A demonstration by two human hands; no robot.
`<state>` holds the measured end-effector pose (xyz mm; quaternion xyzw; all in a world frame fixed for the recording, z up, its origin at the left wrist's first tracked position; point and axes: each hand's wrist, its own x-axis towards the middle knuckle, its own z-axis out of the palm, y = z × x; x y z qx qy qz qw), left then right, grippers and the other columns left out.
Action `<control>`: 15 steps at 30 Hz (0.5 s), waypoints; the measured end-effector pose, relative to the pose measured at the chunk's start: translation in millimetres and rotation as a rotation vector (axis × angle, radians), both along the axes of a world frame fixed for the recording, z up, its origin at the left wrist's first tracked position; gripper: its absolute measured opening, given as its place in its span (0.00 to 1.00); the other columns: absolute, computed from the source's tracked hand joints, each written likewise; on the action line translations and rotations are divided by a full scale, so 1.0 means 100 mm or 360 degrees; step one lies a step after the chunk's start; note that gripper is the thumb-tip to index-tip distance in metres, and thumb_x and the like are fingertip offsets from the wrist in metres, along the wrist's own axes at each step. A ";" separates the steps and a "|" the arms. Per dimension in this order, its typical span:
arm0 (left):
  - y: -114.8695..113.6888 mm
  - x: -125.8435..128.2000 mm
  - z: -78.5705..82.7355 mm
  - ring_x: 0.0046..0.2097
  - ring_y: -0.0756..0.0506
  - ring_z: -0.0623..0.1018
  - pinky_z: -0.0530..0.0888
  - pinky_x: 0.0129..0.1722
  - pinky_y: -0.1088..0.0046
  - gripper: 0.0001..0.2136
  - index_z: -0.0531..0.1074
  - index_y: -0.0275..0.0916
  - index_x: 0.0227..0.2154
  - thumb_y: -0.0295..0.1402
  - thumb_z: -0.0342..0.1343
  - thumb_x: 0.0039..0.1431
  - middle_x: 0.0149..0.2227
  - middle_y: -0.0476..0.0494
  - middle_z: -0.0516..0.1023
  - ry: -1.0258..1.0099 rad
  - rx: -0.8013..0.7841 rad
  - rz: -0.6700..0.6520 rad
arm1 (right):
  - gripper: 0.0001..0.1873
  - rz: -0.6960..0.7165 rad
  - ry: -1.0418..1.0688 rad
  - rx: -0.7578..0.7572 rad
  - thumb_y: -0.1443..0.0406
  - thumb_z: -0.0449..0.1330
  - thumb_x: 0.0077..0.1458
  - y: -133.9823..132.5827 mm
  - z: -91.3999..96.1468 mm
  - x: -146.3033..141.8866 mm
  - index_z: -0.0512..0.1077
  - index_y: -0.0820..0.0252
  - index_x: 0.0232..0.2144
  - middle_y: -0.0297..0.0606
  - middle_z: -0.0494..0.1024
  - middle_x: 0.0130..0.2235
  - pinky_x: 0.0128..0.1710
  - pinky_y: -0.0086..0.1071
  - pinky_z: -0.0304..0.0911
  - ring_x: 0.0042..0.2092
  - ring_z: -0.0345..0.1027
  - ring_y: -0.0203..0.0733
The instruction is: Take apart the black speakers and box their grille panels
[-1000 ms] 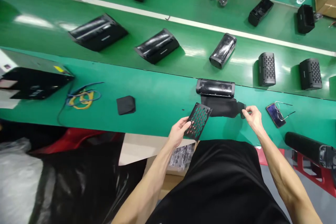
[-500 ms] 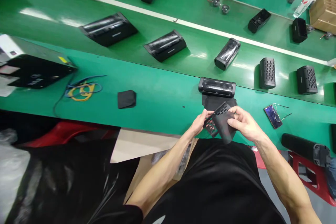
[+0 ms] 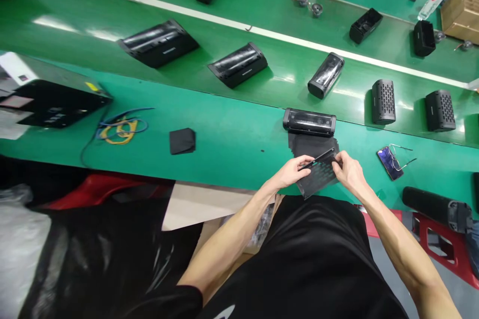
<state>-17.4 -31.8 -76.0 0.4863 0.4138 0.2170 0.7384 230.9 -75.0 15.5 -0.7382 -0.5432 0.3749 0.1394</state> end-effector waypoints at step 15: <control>0.01 -0.12 0.09 0.34 0.47 0.77 0.73 0.38 0.71 0.27 0.82 0.34 0.48 0.44 0.76 0.48 0.33 0.46 0.80 -0.0017 -0.0240 0.0409 | 0.35 -0.0669 0.1062 -0.0269 0.39 0.78 0.39 -0.16 -0.35 0.24 0.64 0.54 0.29 0.28 0.71 0.24 0.27 0.30 0.55 0.26 0.61 0.36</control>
